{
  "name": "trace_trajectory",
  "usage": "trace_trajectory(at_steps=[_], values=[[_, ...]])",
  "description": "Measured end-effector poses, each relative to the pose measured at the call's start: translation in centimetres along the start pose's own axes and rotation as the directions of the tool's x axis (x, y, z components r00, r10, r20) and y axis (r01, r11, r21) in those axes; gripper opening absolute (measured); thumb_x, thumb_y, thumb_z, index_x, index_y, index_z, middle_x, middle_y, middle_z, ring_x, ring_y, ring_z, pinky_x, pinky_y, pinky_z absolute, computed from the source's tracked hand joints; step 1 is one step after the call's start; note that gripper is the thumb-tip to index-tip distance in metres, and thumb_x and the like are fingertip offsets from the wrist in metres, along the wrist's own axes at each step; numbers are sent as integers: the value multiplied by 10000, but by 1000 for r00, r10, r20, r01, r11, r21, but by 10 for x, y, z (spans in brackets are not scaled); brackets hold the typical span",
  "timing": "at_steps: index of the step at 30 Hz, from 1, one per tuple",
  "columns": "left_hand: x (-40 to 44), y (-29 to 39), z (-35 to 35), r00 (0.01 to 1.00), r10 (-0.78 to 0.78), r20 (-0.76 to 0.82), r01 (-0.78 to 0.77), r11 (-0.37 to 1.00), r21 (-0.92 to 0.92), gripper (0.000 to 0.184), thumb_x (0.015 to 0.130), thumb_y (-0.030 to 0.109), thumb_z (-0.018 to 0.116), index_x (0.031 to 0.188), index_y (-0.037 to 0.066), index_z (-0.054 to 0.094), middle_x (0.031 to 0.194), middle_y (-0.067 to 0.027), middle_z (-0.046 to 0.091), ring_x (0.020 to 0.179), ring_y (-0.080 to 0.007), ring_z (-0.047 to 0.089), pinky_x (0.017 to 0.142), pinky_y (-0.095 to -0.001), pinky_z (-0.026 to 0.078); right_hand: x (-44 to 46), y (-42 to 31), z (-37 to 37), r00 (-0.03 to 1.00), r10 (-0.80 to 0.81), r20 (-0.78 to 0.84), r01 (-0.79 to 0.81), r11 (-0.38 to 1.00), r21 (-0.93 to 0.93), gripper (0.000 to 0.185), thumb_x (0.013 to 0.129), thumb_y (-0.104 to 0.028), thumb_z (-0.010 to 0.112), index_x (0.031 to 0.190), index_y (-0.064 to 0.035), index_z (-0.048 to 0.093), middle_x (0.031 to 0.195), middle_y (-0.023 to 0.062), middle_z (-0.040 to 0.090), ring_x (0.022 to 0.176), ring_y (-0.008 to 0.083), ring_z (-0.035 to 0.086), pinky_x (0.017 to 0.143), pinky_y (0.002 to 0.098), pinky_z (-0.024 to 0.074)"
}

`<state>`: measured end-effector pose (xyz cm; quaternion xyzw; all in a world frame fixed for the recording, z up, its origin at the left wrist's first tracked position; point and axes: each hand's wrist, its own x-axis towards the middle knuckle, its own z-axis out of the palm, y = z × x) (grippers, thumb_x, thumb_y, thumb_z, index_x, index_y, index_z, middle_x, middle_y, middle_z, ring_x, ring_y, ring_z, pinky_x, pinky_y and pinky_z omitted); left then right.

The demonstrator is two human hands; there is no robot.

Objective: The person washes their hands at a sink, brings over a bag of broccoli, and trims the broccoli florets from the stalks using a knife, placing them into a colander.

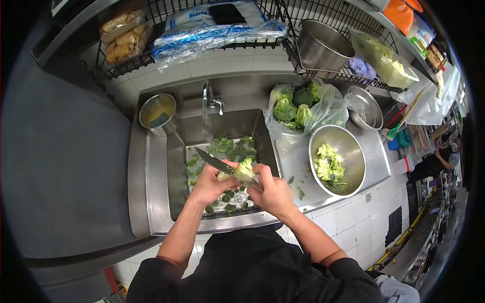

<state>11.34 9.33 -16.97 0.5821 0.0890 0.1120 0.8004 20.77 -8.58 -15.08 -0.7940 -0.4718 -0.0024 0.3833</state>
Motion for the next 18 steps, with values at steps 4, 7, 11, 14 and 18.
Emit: trace_trajectory(at_steps=[4,7,11,14,18], values=[[1,0,-2,999,-44,-17,45,995,92,226,854,3,720,1065,-35,648,892,-80,684,737,-136,655,644,-279,534,1,7,17,992,124,3,-124,991,55,447,772,-109,734,1088,-47,423,634,123,614,566,356,644,517,420,504],[2,-1,-8,994,-104,-29,107,985,134,288,856,22,725,1127,-31,641,881,-74,684,726,-121,647,651,-272,529,7,7,20,976,217,11,-215,957,193,440,776,-120,731,1063,-37,407,672,137,632,570,337,650,539,387,511],[11,-16,-31,983,-175,53,175,985,13,295,881,72,723,1142,-22,624,927,-67,683,741,-111,637,642,-263,518,16,16,18,944,288,158,-325,895,307,458,783,-107,725,1107,-12,416,834,232,684,742,360,712,652,413,554],[20,-41,-54,971,-237,22,238,969,-69,269,903,118,716,1118,-8,613,1000,-71,669,790,-122,626,655,-272,511,18,21,15,898,369,239,-427,861,277,496,792,-110,714,1194,2,447,904,254,699,771,342,718,688,417,551],[21,-70,-66,893,-221,-392,86,939,-334,278,943,133,658,1171,-1,572,1064,-114,649,869,-189,634,718,-317,524,8,30,22,893,415,174,-446,867,220,356,809,-86,676,1115,20,527,840,190,705,693,231,683,669,363,539]])
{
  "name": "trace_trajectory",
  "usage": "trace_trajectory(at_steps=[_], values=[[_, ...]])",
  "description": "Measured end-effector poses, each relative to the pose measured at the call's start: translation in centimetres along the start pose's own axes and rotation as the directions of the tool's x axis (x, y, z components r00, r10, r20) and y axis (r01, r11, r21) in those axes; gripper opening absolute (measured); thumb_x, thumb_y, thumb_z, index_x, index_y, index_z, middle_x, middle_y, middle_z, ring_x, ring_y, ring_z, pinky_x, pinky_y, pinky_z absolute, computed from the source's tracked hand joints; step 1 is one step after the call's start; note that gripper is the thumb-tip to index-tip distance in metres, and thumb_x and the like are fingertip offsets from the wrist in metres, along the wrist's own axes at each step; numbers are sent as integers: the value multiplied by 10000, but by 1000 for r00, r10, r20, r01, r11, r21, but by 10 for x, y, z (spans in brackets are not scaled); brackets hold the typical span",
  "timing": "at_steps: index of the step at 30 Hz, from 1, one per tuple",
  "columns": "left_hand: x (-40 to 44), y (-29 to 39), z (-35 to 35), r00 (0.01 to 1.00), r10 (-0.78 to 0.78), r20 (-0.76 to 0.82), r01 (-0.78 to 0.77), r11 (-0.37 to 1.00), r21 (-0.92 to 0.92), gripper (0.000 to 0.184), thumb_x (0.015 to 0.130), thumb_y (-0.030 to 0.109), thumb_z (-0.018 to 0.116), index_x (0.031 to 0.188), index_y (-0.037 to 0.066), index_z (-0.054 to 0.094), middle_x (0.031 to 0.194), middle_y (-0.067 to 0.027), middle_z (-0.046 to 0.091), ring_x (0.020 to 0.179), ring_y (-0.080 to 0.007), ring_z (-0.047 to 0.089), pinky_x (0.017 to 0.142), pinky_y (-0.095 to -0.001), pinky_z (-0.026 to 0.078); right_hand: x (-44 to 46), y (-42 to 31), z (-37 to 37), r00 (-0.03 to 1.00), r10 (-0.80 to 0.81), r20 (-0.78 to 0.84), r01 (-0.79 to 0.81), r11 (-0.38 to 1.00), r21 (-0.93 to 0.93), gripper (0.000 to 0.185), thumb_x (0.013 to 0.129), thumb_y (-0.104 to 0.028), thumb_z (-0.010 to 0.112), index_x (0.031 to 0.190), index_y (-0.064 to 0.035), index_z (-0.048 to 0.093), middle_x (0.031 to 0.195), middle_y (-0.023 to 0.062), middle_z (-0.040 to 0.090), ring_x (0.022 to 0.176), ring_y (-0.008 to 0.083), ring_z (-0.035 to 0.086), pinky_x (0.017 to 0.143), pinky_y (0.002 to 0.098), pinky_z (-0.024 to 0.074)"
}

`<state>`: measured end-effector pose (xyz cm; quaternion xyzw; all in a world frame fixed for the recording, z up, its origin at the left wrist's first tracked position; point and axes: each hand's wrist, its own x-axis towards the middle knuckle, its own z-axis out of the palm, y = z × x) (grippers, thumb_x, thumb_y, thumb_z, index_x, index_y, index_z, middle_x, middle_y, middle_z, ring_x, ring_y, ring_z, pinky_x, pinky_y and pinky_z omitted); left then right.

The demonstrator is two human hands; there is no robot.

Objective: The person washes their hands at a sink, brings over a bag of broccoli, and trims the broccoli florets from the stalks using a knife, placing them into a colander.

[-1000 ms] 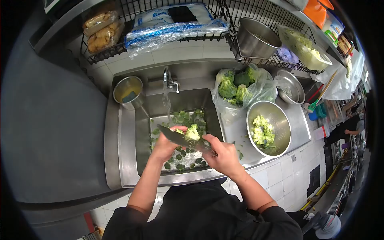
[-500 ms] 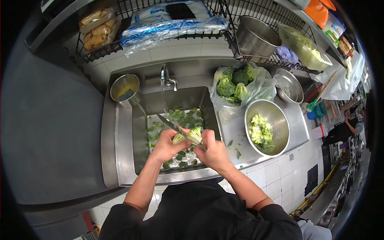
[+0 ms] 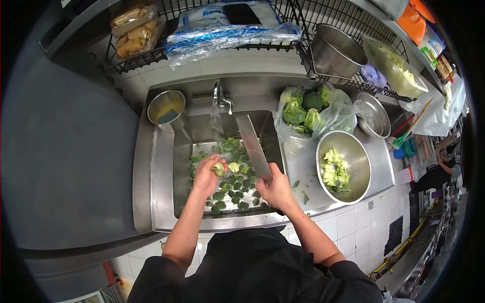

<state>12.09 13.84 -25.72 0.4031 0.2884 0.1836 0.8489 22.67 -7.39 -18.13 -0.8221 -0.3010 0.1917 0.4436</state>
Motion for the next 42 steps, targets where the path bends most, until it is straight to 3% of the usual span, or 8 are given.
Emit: trace_trajectory(at_steps=[7,14,19,26,30,32,36,42], values=[[-38,-11,61,972,235,10,-224,934,-277,85,1017,101,532,1086,82,487,1288,-195,598,1197,-292,581,966,-426,488,-15,-21,18,991,-102,-85,111,987,116,370,845,-72,638,1177,25,506,776,214,692,666,314,703,600,399,543],[-57,-10,86,880,456,136,-430,884,-181,63,1014,49,529,1054,54,480,1432,-193,506,747,-13,471,578,-181,374,-14,-48,5,953,-262,-151,265,964,1,456,828,-50,628,1253,17,479,647,210,633,595,403,661,527,469,519],[-51,-17,80,883,416,218,-392,908,-149,73,1008,25,522,1069,48,489,1411,-195,522,932,-86,575,778,-243,481,-4,-43,6,981,-144,-131,159,981,113,404,828,-80,650,1161,-24,429,683,230,640,635,454,654,539,515,509],[-17,-27,51,928,189,322,-76,940,-333,118,990,84,562,1103,70,536,1344,-167,569,1132,-231,601,1018,-390,473,21,29,8,978,-183,-98,204,928,312,514,806,-101,665,1256,26,453,792,117,666,657,191,656,583,342,526],[53,-64,37,983,-124,134,97,976,193,188,985,149,588,1138,51,540,1341,-164,578,1142,-227,603,1008,-381,468,5,54,-30,993,113,-23,-104,964,246,647,840,-173,640,1359,124,392,696,118,620,507,151,575,477,307,470],[90,-86,48,936,349,30,-15,-46,999,336,939,184,647,1214,37,520,1269,-182,617,1096,-262,622,943,-371,498,-10,62,-56,978,206,-17,-195,949,246,700,855,-199,629,1388,158,349,654,116,602,454,159,554,451,317,455],[186,-98,141,920,246,306,-393,590,705,401,846,253,745,1125,9,594,1166,-185,647,1094,-320,629,959,-402,488,-37,96,-103,935,333,-123,-298,925,236,467,837,-226,623,1147,100,497,706,193,584,605,271,582,590,414,477],[280,-136,274,853,493,169,-317,234,919,765,743,348,835,1327,35,453,1221,-213,625,1117,-367,616,980,-435,471,-81,126,-155,921,358,-152,-274,875,399,350,878,-172,642,1124,48,526,792,165,618,687,205,591,643,358,483]])
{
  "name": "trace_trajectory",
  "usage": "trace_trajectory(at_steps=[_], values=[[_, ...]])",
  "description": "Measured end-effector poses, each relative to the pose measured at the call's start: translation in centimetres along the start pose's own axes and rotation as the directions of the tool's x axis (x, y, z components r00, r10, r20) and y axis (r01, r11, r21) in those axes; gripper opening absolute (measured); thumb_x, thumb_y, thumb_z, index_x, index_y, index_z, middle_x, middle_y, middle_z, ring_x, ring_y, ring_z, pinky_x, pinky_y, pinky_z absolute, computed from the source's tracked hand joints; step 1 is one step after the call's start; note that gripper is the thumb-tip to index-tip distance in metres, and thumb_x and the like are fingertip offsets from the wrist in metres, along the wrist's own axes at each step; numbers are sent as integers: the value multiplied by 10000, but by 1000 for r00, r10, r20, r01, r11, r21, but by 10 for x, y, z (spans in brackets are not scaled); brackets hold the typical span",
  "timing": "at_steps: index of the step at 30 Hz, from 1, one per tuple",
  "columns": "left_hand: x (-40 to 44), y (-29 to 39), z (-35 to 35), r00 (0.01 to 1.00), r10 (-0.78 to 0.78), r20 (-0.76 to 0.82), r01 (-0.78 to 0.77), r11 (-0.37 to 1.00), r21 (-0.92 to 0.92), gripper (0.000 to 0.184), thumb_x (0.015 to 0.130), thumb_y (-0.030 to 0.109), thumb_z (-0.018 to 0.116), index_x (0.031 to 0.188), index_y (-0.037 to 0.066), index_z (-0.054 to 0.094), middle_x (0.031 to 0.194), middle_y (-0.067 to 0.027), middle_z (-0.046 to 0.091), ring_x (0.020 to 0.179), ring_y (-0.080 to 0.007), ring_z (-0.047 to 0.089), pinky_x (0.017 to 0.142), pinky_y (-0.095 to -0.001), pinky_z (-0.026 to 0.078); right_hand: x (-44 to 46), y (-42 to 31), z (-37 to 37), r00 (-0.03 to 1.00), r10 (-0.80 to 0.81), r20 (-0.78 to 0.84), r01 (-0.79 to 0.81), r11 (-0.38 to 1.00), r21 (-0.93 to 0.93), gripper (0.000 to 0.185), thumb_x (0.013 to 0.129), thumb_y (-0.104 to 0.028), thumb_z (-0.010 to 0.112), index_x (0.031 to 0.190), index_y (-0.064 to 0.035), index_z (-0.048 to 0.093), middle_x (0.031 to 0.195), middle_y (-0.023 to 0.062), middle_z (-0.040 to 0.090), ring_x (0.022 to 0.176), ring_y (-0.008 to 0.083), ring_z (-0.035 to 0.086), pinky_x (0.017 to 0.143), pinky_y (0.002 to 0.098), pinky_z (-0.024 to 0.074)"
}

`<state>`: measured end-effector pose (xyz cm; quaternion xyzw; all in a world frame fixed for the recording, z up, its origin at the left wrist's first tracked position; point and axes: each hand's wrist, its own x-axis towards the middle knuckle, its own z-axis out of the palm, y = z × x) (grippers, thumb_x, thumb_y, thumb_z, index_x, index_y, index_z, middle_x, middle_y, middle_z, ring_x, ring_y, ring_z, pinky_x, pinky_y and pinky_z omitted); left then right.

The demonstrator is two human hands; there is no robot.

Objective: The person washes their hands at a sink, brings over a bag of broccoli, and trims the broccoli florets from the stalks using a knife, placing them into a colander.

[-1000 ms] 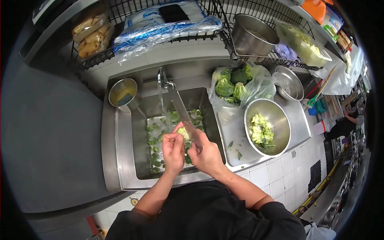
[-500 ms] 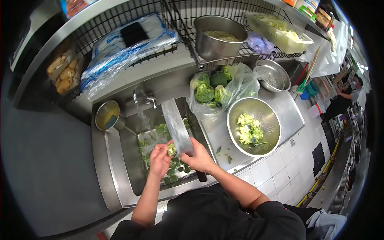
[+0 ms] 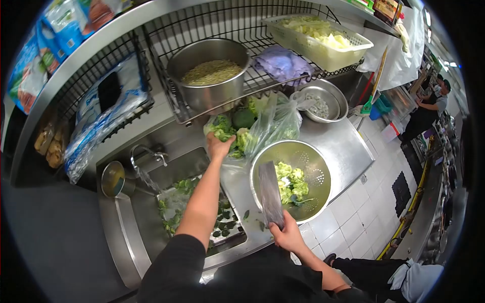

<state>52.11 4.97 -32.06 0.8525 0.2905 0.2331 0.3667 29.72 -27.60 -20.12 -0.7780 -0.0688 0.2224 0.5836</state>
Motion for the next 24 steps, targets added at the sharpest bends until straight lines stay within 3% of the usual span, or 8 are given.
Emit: trace_trajectory(at_steps=[2,7,11,13,16,18,20,24], values=[[3,11,13,980,-200,-3,200,979,34,940,670,375,877,1393,48,372,1238,-226,613,1125,-384,607,996,-439,458,-10,1,-20,995,93,42,-96,992,83,347,884,-150,645,1151,42,534,873,148,645,765,175,601,688,330,487],[-17,17,-24,990,-101,-100,89,989,-115,673,648,218,867,1179,43,491,1103,-167,670,1016,-319,660,876,-406,519,-9,5,-64,993,74,88,-89,979,183,343,904,-107,621,1215,18,546,898,87,660,741,114,597,651,262,482],[-38,-1,-87,991,-94,-93,68,965,-254,575,700,96,839,1163,49,502,1215,-139,629,1101,-277,622,935,-363,492,4,-9,-85,978,136,158,-152,984,91,329,898,-108,618,1196,15,553,793,80,651,613,129,576,570,301,482],[-50,-6,-132,996,-85,-17,48,705,-708,569,728,51,818,1208,34,513,1197,-111,647,1104,-259,628,932,-364,508,18,7,-78,989,-44,139,35,998,60,298,886,-86,608,1166,9,571,778,72,634,593,96,559,552,286,466],[-94,15,-212,967,156,-202,-254,529,-810,619,814,11,758,1346,37,443,1406,-136,502,1289,-249,507,1066,-386,443,28,2,-60,962,-113,249,86,989,118,308,902,-65,581,1204,-5,572,774,60,618,573,84,536,540,271,452],[-130,10,-241,962,178,-207,-233,139,-962,878,800,433,805,1481,105,358,1480,-154,412,1355,-320,434,1113,-538,397,31,-6,-40,926,-129,355,84,987,137,330,923,-56,559,1249,-13,567,777,55,610,567,81,523,536,263,444],[-166,-16,-248,990,58,130,141,-256,-956,982,763,689,692,1496,134,348,1467,-172,425,1343,-392,430,1091,-615,391,27,-18,-15,893,-115,436,-37,945,324,381,970,-47,518,1350,-34,531,758,21,579,562,62,494,526,236,423],[-212,-55,-261,985,-19,173,150,-414,-898,1030,763,842,524,1499,142,350,1437,-199,452,1260,-461,486,1030,-619,454,21,-15,40,879,-172,444,111,981,159,406,983,-50,534,1384,-4,493,742,6,575,603,43,483,539,216,414]])
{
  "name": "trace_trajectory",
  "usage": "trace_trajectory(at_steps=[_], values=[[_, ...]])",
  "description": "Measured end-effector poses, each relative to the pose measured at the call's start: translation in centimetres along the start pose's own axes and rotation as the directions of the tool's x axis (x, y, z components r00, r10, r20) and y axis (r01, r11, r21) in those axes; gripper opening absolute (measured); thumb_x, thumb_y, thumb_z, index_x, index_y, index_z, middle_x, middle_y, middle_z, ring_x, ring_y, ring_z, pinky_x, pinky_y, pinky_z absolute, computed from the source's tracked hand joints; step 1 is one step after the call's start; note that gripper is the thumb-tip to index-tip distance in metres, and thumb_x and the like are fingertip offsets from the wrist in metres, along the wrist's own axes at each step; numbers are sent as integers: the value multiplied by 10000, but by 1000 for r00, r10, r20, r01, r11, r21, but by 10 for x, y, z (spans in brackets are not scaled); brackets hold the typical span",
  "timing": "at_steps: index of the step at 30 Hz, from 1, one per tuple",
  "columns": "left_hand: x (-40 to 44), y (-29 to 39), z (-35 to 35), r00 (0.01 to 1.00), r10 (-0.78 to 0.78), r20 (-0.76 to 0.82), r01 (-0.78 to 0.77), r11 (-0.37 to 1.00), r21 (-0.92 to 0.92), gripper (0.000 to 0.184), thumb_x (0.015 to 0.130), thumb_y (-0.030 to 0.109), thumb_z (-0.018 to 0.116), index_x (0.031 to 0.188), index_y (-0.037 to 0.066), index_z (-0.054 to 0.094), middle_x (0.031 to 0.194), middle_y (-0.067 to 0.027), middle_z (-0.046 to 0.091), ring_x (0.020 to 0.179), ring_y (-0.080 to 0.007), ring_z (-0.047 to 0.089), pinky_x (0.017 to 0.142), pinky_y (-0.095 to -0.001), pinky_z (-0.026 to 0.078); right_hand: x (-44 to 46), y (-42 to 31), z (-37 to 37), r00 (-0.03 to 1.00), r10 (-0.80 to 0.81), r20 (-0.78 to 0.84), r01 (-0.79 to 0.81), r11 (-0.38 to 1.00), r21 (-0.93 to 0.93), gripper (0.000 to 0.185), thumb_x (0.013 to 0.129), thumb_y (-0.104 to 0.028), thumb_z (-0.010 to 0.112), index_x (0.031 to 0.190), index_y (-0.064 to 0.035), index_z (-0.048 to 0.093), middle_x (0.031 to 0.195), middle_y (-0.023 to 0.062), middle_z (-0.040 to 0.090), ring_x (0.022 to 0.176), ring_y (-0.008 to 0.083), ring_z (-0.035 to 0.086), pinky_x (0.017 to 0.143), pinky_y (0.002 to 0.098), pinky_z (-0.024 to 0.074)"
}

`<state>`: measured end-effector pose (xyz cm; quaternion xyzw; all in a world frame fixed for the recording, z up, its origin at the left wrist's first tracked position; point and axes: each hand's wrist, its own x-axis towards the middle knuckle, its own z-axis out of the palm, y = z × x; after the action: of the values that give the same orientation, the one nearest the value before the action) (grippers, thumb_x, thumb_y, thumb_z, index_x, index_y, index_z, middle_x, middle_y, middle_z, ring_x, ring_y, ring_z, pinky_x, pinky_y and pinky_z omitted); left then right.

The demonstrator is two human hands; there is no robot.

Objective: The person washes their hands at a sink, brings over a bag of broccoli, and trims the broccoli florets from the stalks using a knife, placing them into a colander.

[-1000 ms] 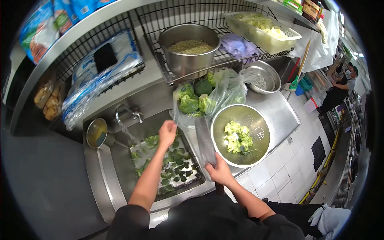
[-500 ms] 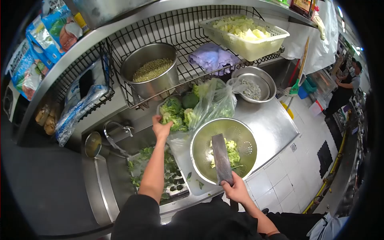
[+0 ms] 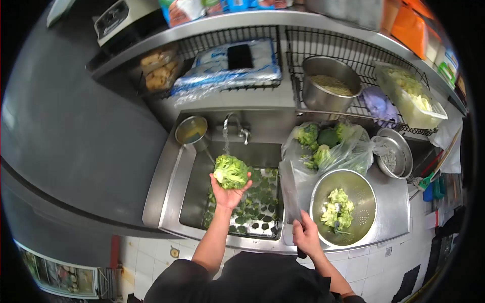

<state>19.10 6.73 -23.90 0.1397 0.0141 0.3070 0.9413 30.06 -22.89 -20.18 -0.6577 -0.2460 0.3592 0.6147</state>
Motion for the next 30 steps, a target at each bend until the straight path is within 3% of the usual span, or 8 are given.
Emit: trace_trajectory(at_steps=[2,8,10,14,18,22,23,30], values=[[-11,16,-15,998,67,14,-68,978,198,1020,756,816,574,1501,155,350,1453,-193,439,1228,-457,511,991,-603,487,8,-12,26,991,-132,13,131,967,-218,339,954,-49,584,1273,54,532,771,54,632,646,68,542,576,240,456],[-28,40,18,987,-21,162,-35,941,335,1093,685,836,633,1515,193,329,1489,-144,415,1247,-413,511,941,-613,474,27,-73,109,878,-468,-100,411,844,-344,179,935,-36,599,1095,31,558,722,66,635,576,90,571,542,249,457],[-31,39,27,972,-99,215,14,931,366,1104,677,840,635,1519,197,323,1491,-115,418,1296,-354,484,1009,-592,440,35,-82,125,564,-820,-97,717,544,-436,286,869,19,664,1125,76,550,748,101,672,579,166,650,537,291,520],[-37,24,9,978,-109,179,37,930,365,1133,692,833,634,1524,138,306,1497,-97,419,1361,-309,427,1133,-486,360,44,-93,149,570,-814,-109,696,550,-461,301,860,13,678,1123,92,555,773,140,684,608,224,689,555,318,542],[-40,19,10,975,-162,150,96,922,374,1154,688,817,656,1527,110,297,1529,-136,379,1377,-307,416,1138,-484,360,56,-80,157,698,-705,-123,615,679,-400,300,874,0,655,1161,58,588,782,152,680,620,255,690,553,336,532],[-38,30,-5,953,-237,188,142,900,412,1099,702,786,678,1495,93,364,1471,-116,466,1336,-282,474,1121,-465,388,46,-80,149,688,-722,-80,628,646,-434,289,885,-11,654,1163,51,604,764,143,675,628,234,687,564,329,533],[-37,34,-8,964,-179,198,92,919,382,1001,745,658,751,1435,8,430,1364,-116,570,1242,-261,567,1055,-419,457,46,-85,145,697,-713,-76,619,652,-438,282,892,-19,651,1164,42,608,759,141,674,630,219,685,567,326,531],[-39,57,7,973,-152,174,46,865,500,924,764,548,798,1415,-3,443,1297,-106,608,1175,-237,609,1021,-395,488,38,-97,109,760,-641,-104,563,730,-387,220,902,-16,637,1116,32,621,741,130,671,592,199,664,539,319,517]])
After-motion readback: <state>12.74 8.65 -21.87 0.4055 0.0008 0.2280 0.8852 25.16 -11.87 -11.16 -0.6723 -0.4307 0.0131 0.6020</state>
